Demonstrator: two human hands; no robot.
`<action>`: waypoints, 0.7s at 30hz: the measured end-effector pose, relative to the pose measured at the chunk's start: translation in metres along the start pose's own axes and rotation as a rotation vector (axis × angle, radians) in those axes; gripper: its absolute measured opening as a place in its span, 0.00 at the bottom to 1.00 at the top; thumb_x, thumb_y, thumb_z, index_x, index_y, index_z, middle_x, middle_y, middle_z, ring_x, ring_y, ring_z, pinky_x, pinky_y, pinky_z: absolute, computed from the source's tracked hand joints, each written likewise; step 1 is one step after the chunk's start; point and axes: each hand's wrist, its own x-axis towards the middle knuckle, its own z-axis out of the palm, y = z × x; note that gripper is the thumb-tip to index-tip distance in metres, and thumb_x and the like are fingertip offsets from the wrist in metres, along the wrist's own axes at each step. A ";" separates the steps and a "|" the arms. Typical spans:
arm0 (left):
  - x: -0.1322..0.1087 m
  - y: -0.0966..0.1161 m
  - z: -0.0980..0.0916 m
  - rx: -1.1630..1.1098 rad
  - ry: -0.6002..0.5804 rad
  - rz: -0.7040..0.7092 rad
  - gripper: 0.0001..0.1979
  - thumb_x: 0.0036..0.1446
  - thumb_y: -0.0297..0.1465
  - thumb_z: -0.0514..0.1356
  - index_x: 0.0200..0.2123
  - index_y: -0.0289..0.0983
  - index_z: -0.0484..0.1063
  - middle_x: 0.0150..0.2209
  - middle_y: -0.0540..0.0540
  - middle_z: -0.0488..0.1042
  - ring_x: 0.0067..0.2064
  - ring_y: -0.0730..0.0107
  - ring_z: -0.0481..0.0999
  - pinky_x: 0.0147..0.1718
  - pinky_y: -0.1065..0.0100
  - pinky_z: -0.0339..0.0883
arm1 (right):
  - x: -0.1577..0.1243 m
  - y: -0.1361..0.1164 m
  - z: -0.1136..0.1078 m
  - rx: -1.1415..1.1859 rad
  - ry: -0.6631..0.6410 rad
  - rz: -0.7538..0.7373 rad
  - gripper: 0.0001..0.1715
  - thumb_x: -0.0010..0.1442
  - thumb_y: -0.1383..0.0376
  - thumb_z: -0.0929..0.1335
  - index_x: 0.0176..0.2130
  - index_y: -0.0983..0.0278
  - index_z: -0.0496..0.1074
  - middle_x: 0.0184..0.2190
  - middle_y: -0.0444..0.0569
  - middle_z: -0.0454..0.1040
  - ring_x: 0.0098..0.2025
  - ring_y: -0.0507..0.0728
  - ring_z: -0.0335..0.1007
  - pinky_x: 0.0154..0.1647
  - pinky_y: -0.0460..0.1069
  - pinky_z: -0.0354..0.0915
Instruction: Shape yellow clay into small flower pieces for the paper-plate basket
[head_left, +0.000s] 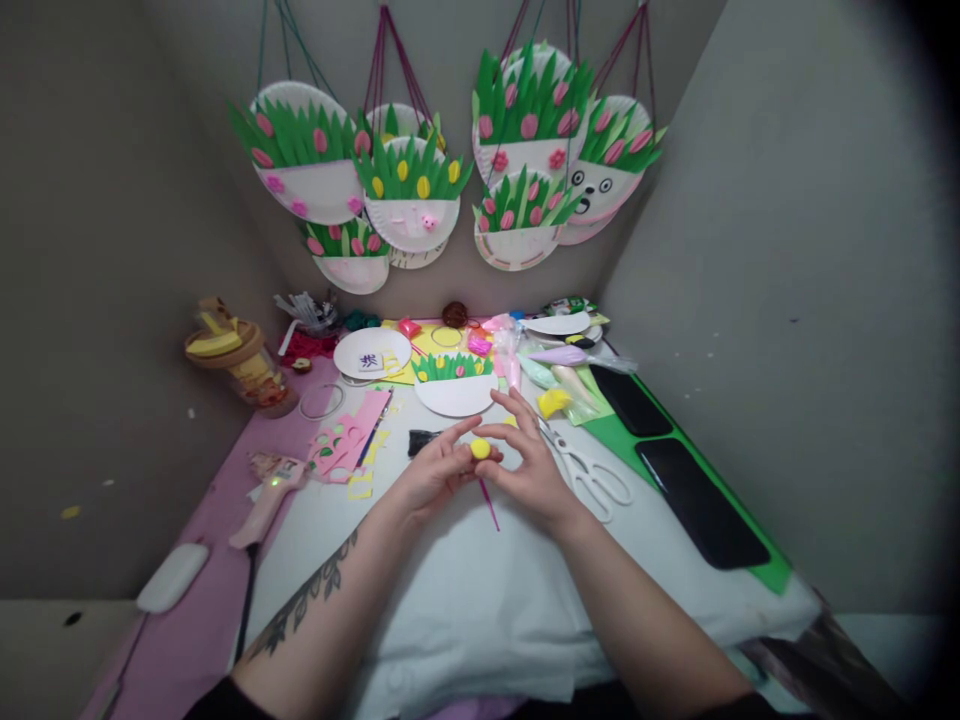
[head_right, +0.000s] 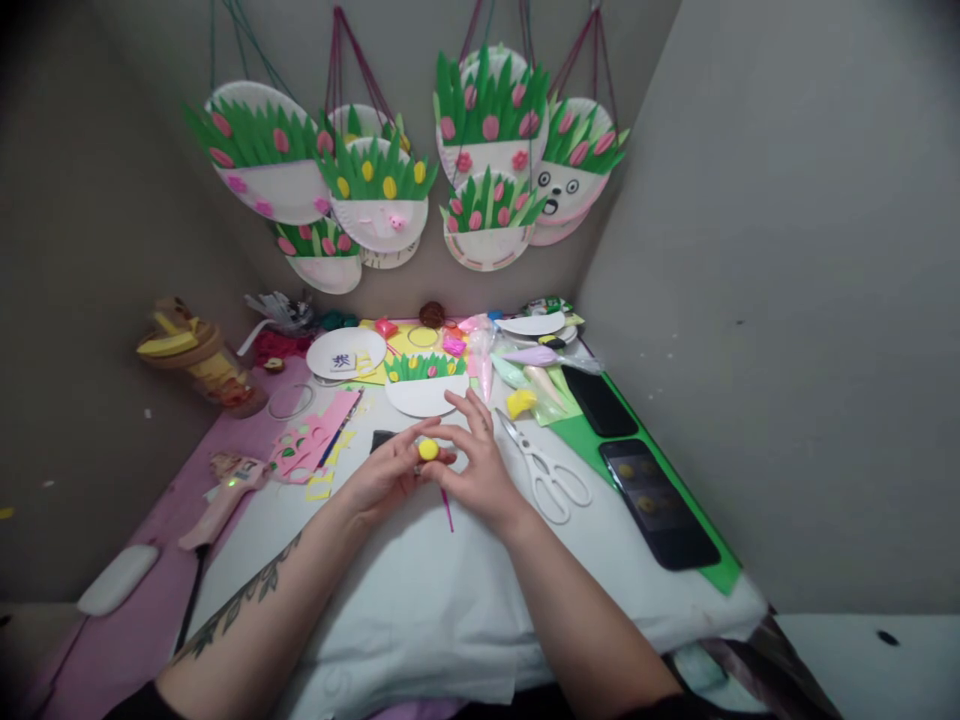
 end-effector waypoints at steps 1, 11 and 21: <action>0.000 0.000 0.000 0.002 0.008 -0.003 0.31 0.51 0.33 0.66 0.57 0.38 0.62 0.44 0.41 0.76 0.46 0.62 0.76 0.45 0.66 0.64 | 0.000 0.000 0.000 -0.003 0.001 -0.003 0.14 0.52 0.63 0.71 0.41 0.58 0.74 0.62 0.51 0.57 0.68 0.64 0.39 0.65 0.64 0.46; 0.003 -0.002 0.002 0.001 0.039 0.015 0.30 0.49 0.31 0.67 0.55 0.36 0.64 0.41 0.42 0.76 0.44 0.64 0.76 0.38 0.71 0.66 | -0.001 0.002 0.004 0.001 -0.003 -0.015 0.10 0.53 0.63 0.70 0.38 0.58 0.74 0.62 0.50 0.58 0.68 0.65 0.39 0.64 0.64 0.45; 0.007 0.027 -0.012 -0.232 0.379 0.218 0.11 0.52 0.24 0.63 0.41 0.37 0.72 0.42 0.47 0.76 0.38 0.73 0.78 0.31 0.77 0.72 | 0.005 0.027 -0.024 -0.099 0.038 0.341 0.11 0.56 0.60 0.66 0.26 0.62 0.70 0.27 0.46 0.71 0.32 0.54 0.67 0.34 0.48 0.62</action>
